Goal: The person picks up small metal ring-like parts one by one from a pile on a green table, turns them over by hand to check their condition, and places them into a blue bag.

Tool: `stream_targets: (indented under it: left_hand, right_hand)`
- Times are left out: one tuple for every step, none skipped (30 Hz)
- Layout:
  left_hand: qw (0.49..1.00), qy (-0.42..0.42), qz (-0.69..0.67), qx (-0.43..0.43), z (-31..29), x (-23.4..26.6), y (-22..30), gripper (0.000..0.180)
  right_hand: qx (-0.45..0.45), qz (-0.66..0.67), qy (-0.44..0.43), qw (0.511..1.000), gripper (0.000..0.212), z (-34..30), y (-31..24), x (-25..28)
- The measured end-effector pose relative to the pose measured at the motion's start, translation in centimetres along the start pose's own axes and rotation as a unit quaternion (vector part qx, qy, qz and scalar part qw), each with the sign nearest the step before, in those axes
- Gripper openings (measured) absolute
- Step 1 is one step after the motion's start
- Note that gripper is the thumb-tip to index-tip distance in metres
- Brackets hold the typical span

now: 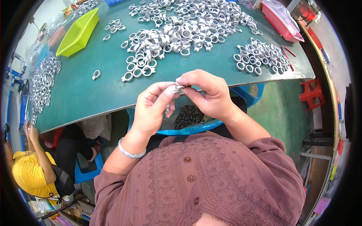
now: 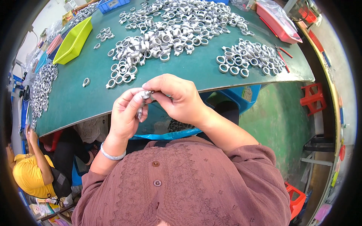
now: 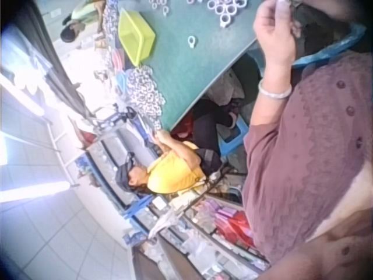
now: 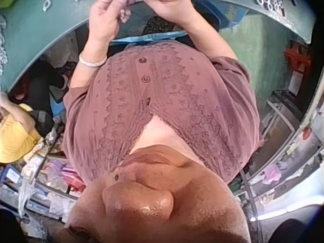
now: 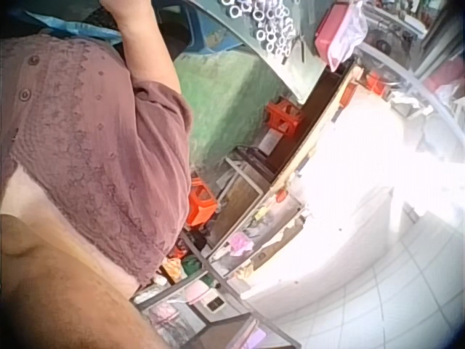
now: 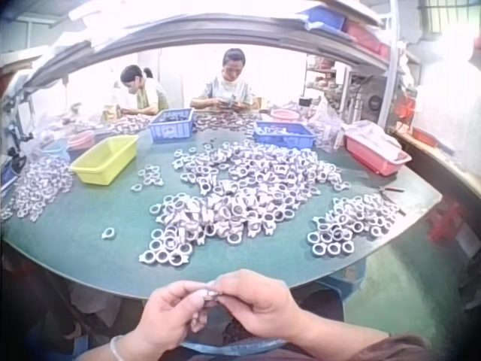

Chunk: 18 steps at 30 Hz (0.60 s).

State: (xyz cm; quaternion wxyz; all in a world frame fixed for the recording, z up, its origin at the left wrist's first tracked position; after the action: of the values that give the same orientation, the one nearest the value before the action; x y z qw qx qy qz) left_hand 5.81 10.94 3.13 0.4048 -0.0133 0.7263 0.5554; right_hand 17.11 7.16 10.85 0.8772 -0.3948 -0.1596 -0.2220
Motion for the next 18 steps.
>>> stream_targets:
  left_hand:
    - [0.999,-0.019,0.010,-0.028,0.0,-0.3,0.4,0.025]
    - [0.998,-0.038,0.019,-0.055,-0.1,-0.7,0.8,0.026]
    - [0.997,-0.037,0.020,-0.066,-0.2,-0.7,1.0,0.029]
    - [0.997,-0.037,0.020,-0.067,-0.3,-0.7,0.9,0.029]
    - [0.996,-0.031,0.020,-0.075,-0.4,-0.6,1.0,0.031]
    - [0.996,-0.027,0.020,-0.083,-0.4,-0.5,1.2,0.033]
    - [0.996,-0.027,0.020,-0.084,-0.5,-0.5,1.2,0.033]
    - [0.996,-0.024,0.028,-0.081,-0.5,-0.4,1.3,0.033]
    - [0.996,-0.022,0.036,-0.079,-0.5,-0.3,1.2,0.033]
    - [0.996,-0.022,0.036,-0.079,-0.6,-0.4,1.2,0.033]
    - [0.993,-0.032,0.079,-0.084,-0.8,-0.6,1.2,0.033]
    - [0.987,-0.042,0.124,-0.088,-1.0,-0.9,1.2,0.032]
    - [0.972,-0.080,0.184,-0.120,-1.1,-1.2,1.0,0.030]
    - [0.945,-0.110,0.279,-0.131,-1.3,-1.8,0.9,0.030]
    - [0.921,-0.145,0.337,-0.130,-1.6,-2.6,0.6,0.031]
    - [0.893,-0.179,0.393,-0.129,-1.9,-3.2,0.1,0.032]
    - [0.881,-0.175,0.424,-0.118,-2.1,-3.1,-0.8,0.030]
    - [0.857,-0.187,0.466,-0.118,-2.2,-3.5,-1.3,0.031]
  right_hand:
    - [0.019,-0.013,0.003,1.000,0.029,0.0,-0.2,0.0]
    - [0.019,-0.013,0.003,1.000,0.029,0.0,-0.3,0.0]
    - [0.024,-0.010,0.012,1.000,0.031,0.0,-0.4,0.1]
    - [0.030,-0.007,0.021,0.999,0.032,0.0,-0.5,0.2]
    - [0.030,-0.007,0.020,0.999,0.032,0.1,-0.4,0.2]
    - [0.023,0.002,0.016,1.000,0.034,0.1,-0.1,0.2]
    - [0.017,0.011,0.012,1.000,0.036,0.2,0.1,0.2]
    - [0.017,0.011,0.012,1.000,0.036,0.4,0.3,0.2]
    - [0.008,0.000,0.010,1.000,0.036,0.6,0.8,0.2]
    - [-0.002,-0.011,0.008,1.000,0.036,0.9,1.3,0.3]
    - [-0.011,-0.056,-0.008,0.998,0.033,1.3,2.2,0.4]
    - [-0.034,-0.085,-0.013,0.996,0.028,1.7,3.4,0.5]
    - [-0.036,-0.136,-0.013,0.990,0.026,2.3,4.2,0.6]
    - [-0.039,-0.187,-0.013,0.982,0.025,3.0,5.1,0.8]
    - [-0.025,-0.255,-0.012,0.966,0.025,3.7,5.8,0.8]
    - [-0.024,-0.255,-0.012,0.966,0.025,4.3,6.4,0.6]
    - [-0.019,-0.293,-0.012,0.956,0.025,4.9,6.7,0.4]
    - [-0.014,-0.331,-0.012,0.944,0.025,5.4,7.0,0.1]
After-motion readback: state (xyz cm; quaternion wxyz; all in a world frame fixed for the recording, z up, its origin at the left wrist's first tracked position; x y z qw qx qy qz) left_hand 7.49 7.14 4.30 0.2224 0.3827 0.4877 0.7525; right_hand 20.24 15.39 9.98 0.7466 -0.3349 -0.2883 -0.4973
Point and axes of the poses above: each hand's wrist, its own z-axis towards the middle knuckle, its own x-axis out of the back of the hand, y = z × x, the point moved 9 cm from there along z, towards the middle knuckle, and after that the axes turned 10 degrees about -z, right-handed, at the moved point
